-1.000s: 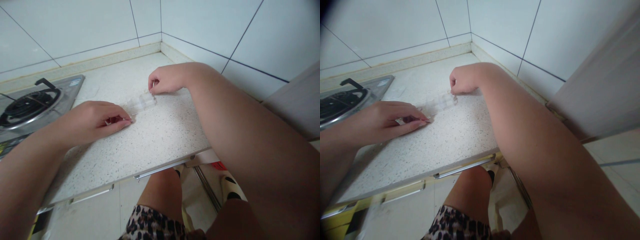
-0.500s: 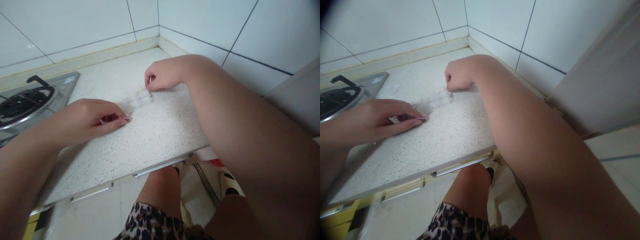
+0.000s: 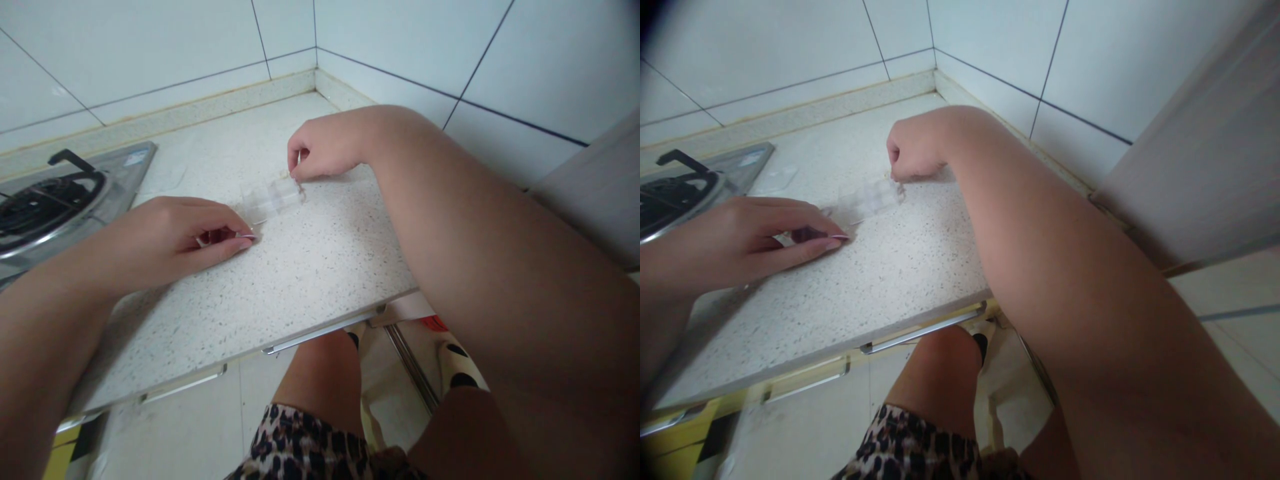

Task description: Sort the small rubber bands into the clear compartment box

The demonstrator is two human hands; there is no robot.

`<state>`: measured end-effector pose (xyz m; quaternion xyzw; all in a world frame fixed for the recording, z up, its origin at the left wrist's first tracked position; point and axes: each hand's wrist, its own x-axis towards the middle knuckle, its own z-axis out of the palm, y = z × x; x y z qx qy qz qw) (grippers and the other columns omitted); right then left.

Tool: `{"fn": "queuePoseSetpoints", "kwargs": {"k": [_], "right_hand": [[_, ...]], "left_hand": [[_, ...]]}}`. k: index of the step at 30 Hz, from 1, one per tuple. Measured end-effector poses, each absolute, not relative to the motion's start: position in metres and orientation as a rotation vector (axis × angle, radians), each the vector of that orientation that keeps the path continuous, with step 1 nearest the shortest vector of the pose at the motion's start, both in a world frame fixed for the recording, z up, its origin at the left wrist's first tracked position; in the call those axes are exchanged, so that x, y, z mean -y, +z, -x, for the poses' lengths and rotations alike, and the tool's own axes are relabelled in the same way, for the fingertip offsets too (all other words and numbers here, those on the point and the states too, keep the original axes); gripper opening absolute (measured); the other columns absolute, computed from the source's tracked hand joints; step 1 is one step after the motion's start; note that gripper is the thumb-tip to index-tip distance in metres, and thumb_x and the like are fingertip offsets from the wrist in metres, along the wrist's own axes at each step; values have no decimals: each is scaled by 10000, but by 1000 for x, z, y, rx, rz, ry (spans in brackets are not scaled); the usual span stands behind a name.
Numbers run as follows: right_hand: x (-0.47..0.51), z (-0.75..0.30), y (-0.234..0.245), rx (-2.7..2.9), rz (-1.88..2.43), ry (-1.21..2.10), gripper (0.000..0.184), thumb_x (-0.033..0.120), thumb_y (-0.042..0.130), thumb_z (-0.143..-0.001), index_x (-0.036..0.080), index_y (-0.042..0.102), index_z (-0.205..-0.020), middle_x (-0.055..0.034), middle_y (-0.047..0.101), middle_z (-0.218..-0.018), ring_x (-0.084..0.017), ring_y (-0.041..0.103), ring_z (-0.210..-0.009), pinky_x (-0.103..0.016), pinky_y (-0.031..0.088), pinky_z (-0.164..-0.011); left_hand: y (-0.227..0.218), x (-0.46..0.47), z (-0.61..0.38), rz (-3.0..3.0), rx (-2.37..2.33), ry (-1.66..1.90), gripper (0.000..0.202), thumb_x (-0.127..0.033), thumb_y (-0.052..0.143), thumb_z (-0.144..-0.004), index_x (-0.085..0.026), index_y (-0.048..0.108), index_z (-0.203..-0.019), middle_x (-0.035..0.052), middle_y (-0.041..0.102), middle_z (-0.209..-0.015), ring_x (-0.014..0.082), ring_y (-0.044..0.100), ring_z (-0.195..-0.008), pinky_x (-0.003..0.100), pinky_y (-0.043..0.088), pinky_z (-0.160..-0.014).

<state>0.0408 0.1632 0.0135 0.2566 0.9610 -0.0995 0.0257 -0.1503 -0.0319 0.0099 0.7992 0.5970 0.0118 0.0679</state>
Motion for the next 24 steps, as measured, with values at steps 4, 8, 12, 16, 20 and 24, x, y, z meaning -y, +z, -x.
{"fn": "queuePoseSetpoints", "kwargs": {"k": [4, 8, 12, 16, 20, 24], "right_hand": [[-167, -40, 11, -2972, -795, -309, 363, 449, 594, -796, 288, 710, -1100, -35, 676, -1036, -172, 562, -822, -293, 377, -738], [-168, -40, 11, -2957, -792, -343, 371, 450, 593, -809, 270, 712, -1110, -43, 676, -1050, -198, 575, -871, -301, 396, -775], [-165, -40, 12, -2936, -811, -357, 437, 449, 605, -805, 209, 695, -1160, -57, 677, -1055, -182, 560, -901, -271, 392, -788], [-164, -41, 13, -2938, -806, -314, 442, 472, 584, -822, 204, 697, -1156, -45, 674, -1026, -150, 549, -862, -250, 384, -770], [-165, -41, 13, -2958, -792, -279, 357, 419, 565, -843, 255, 708, -1126, -23, 667, -1005, -136, 554, -811, -266, 390, -772], [-164, -41, 13, -2966, -806, -277, 348, 369, 561, -832, 250, 709, -1124, -21, 666, -993, -132, 554, -823, -271, 398, -785]], "left_hand": [[7, 32, 152, -2462, -1796, 59, 507, -593, 420, -912, -207, 714, -1058, 0, 721, -870, 105, 644, -730, 265, 457, -635], [7, 33, 153, -2465, -1808, 32, 494, -576, 439, -920, -193, 708, -1077, -8, 723, -873, 96, 640, -725, 244, 463, -631], [5, 32, 156, -2482, -1781, 55, 431, -550, 452, -920, -234, 706, -1067, -19, 727, -888, 93, 651, -739, 222, 483, -629], [1, 30, 158, -2529, -1767, 132, 402, -562, 463, -895, -280, 713, -1035, -34, 723, -847, 84, 644, -684, 204, 479, -580], [2, 30, 157, -2528, -1753, 156, 385, -536, 477, -889, -274, 722, -1029, -34, 716, -812, 78, 631, -649, 196, 466, -561], [4, 30, 156, -2541, -1743, 157, 370, -520, 491, -884, -272, 727, -1025, -41, 715, -796, 73, 620, -632, 182, 456, -552]]}}
